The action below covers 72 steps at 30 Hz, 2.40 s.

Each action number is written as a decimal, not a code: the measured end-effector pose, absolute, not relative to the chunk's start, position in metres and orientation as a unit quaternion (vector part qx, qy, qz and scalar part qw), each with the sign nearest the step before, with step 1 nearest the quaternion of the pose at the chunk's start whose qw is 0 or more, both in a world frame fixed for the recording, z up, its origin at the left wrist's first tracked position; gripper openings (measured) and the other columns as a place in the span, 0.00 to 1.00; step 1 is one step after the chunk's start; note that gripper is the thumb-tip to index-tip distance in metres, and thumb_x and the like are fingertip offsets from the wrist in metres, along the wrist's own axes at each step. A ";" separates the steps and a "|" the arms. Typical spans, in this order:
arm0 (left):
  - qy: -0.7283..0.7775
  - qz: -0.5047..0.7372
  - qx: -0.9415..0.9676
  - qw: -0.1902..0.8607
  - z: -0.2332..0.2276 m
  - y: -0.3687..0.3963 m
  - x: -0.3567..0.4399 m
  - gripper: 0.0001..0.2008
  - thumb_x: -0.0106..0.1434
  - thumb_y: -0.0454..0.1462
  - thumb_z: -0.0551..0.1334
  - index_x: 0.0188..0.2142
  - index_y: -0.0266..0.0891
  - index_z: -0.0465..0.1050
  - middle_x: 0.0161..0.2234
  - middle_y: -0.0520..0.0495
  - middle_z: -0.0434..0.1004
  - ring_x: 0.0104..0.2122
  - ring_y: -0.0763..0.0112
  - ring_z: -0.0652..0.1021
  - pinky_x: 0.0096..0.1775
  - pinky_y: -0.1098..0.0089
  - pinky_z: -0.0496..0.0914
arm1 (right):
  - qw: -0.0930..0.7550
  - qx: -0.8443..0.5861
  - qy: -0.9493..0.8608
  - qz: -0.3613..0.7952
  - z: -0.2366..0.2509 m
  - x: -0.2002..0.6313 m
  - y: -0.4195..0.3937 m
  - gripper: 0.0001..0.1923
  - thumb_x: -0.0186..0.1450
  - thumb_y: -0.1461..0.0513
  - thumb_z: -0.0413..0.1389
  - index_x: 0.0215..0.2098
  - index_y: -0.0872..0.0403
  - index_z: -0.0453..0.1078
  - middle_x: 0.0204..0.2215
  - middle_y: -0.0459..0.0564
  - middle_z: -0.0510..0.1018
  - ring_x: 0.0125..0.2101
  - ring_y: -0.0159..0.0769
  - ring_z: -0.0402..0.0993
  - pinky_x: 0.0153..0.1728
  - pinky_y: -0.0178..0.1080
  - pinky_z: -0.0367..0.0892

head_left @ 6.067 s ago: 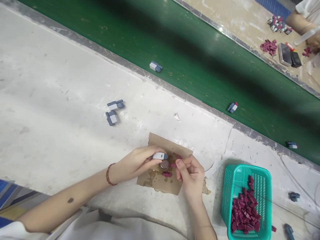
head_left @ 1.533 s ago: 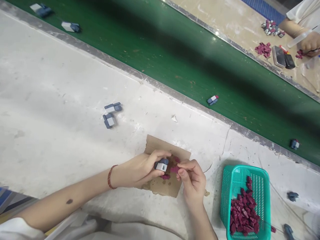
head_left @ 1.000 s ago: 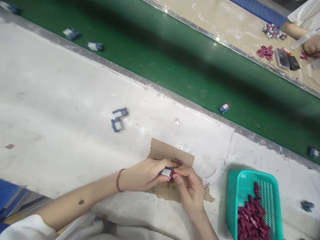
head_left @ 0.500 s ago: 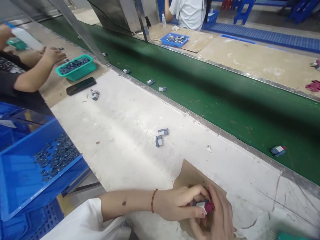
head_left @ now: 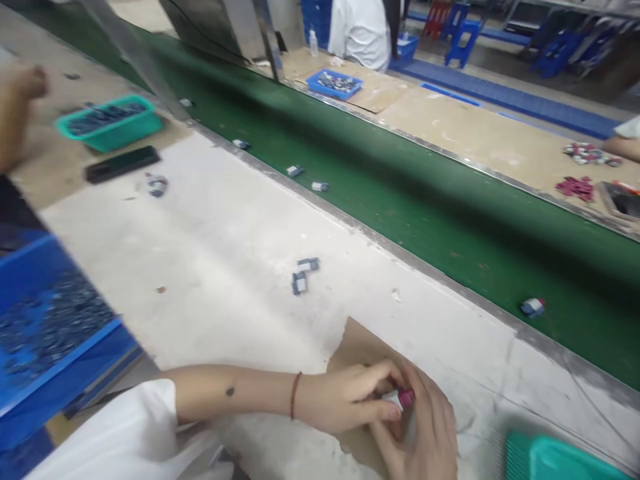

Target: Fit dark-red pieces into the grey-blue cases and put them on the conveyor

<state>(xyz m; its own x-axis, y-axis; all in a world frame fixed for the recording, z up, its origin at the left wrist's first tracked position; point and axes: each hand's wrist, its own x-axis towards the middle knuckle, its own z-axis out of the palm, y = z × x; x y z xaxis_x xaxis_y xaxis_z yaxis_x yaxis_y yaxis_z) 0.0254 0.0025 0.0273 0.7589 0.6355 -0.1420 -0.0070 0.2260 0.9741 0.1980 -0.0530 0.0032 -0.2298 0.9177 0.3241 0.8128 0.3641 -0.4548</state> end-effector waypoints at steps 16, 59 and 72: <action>0.502 0.224 0.786 0.283 0.005 0.214 0.066 0.25 0.64 0.46 0.52 0.53 0.31 0.67 0.53 0.31 0.72 0.52 0.46 0.70 0.52 0.55 0.62 | 0.125 -0.869 -0.477 0.050 0.043 0.359 -0.148 0.16 0.64 0.55 0.48 0.38 0.53 0.74 0.37 0.57 0.78 0.40 0.50 0.73 0.43 0.50 0.66; 0.613 0.246 0.727 0.187 0.014 0.208 -0.027 0.21 0.66 0.35 0.47 0.53 0.29 0.70 0.47 0.32 0.76 0.50 0.48 0.73 0.53 0.51 0.65 | 0.283 -0.560 -0.715 0.307 0.012 0.176 -0.049 0.18 0.71 0.61 0.46 0.24 0.52 0.68 0.19 0.45 0.73 0.20 0.32 0.69 0.23 0.33 0.65; 0.420 0.248 0.295 0.822 0.034 0.053 -0.003 0.22 0.52 0.35 0.73 0.47 0.40 0.74 0.35 0.49 0.78 0.36 0.68 0.78 0.43 0.66 0.72 | 0.205 -0.513 -0.813 0.184 0.010 0.172 -0.050 0.19 0.72 0.66 0.40 0.26 0.52 0.65 0.20 0.46 0.69 0.21 0.34 0.65 0.22 0.36 0.60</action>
<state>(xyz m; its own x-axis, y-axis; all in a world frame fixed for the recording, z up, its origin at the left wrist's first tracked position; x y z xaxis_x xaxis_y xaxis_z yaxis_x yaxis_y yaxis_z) -0.0026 0.0526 0.0336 0.5238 0.6550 -0.5446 -0.1594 0.7034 0.6927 0.1717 -0.0501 0.0100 -0.3900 0.9093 0.1452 0.7586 0.4067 -0.5091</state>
